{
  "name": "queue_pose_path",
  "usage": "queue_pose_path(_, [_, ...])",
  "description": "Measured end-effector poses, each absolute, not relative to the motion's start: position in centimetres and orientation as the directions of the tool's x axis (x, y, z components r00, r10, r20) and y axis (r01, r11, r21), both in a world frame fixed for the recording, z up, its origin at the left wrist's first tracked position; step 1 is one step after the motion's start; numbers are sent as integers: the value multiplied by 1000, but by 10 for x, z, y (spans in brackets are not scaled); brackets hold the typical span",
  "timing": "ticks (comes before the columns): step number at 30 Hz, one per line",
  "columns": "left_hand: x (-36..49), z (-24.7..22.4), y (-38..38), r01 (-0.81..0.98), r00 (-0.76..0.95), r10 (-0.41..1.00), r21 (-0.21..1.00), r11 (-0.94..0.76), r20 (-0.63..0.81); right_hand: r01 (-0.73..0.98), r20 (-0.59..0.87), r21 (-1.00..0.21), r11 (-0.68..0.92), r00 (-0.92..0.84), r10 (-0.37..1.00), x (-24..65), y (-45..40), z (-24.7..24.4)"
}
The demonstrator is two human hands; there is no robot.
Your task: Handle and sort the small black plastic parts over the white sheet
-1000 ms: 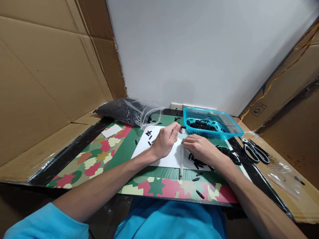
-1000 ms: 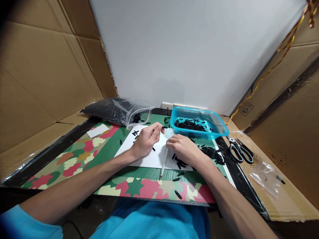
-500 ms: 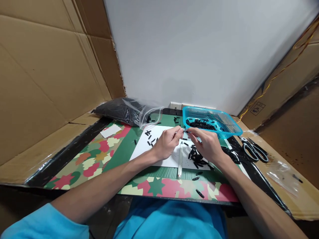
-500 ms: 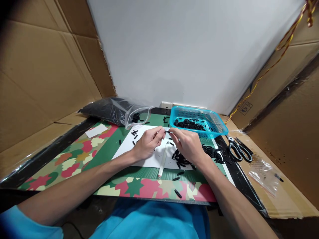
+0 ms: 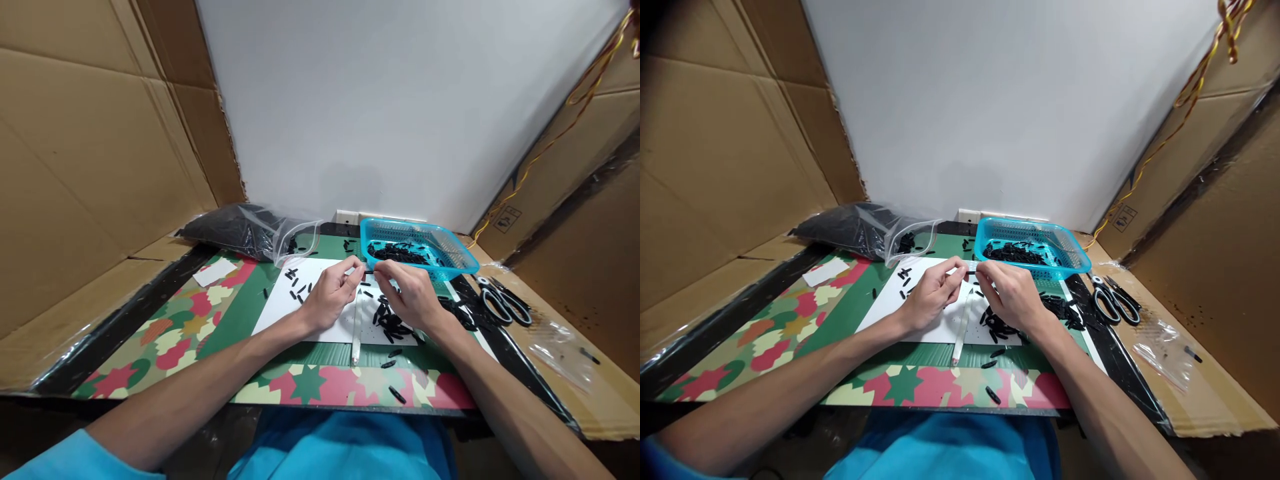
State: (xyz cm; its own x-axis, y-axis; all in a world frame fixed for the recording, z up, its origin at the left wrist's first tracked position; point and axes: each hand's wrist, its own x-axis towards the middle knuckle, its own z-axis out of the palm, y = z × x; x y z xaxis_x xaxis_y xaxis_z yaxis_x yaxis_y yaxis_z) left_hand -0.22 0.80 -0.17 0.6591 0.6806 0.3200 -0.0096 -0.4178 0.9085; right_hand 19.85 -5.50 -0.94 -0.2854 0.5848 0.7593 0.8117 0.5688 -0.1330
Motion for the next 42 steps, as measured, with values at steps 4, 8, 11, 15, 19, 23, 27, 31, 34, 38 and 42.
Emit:
queue_pose_path(4, [-2, -3, 7, -25, 649, 681, 905, -425, 339, 811, 762, -118, 573, -296, 575, 200, -54, -11])
queue_pose_path(8, [-1, -3, 7, -38, 634, 690, 906, -422, 348, 805, 782, -80, 588, -315, 538, 200, -54, -11])
queue_pose_path(11, [0, -2, 6, -48, 638, 691, 913, -404, 340, 807, 807, -43, 589, -320, 496, 198, -55, -9])
queue_pose_path(15, [1, 2, 6, -124, 625, 733, 961, -245, 268, 927, 879, -37, 373, -148, 453, 206, -51, -4])
queue_pose_path(19, [0, 8, 6, -189, 663, 743, 981, 47, 92, 998, 860, -28, -56, 53, 508, 224, -41, -6])
queue_pose_path(23, [-1, 8, 10, -200, 680, 730, 941, 272, -67, 996, 828, 29, 83, -70, 557, 219, -42, -10])
queue_pose_path(27, [0, 2, 17, -291, 643, 738, 826, 482, -205, 804, 792, 237, 546, -485, 370, 183, -53, -14])
queue_pose_path(31, [2, -2, 21, -320, 633, 729, 769, 554, -261, 603, 682, 464, 649, -711, 173, 153, -61, -20])
queue_pose_path(34, [4, 0, 17, -298, 669, 679, 729, 617, -302, 588, 686, 501, 635, -718, 122, 147, -60, -23])
queue_pose_path(38, [6, 4, 9, -246, 738, 587, 676, 694, -334, 556, 682, 536, 636, -728, 61, 153, -57, -23])
queue_pose_path(42, [7, 6, 4, -202, 789, 500, 617, 761, -358, 527, 652, 583, 619, -758, 31, 159, -55, -24])
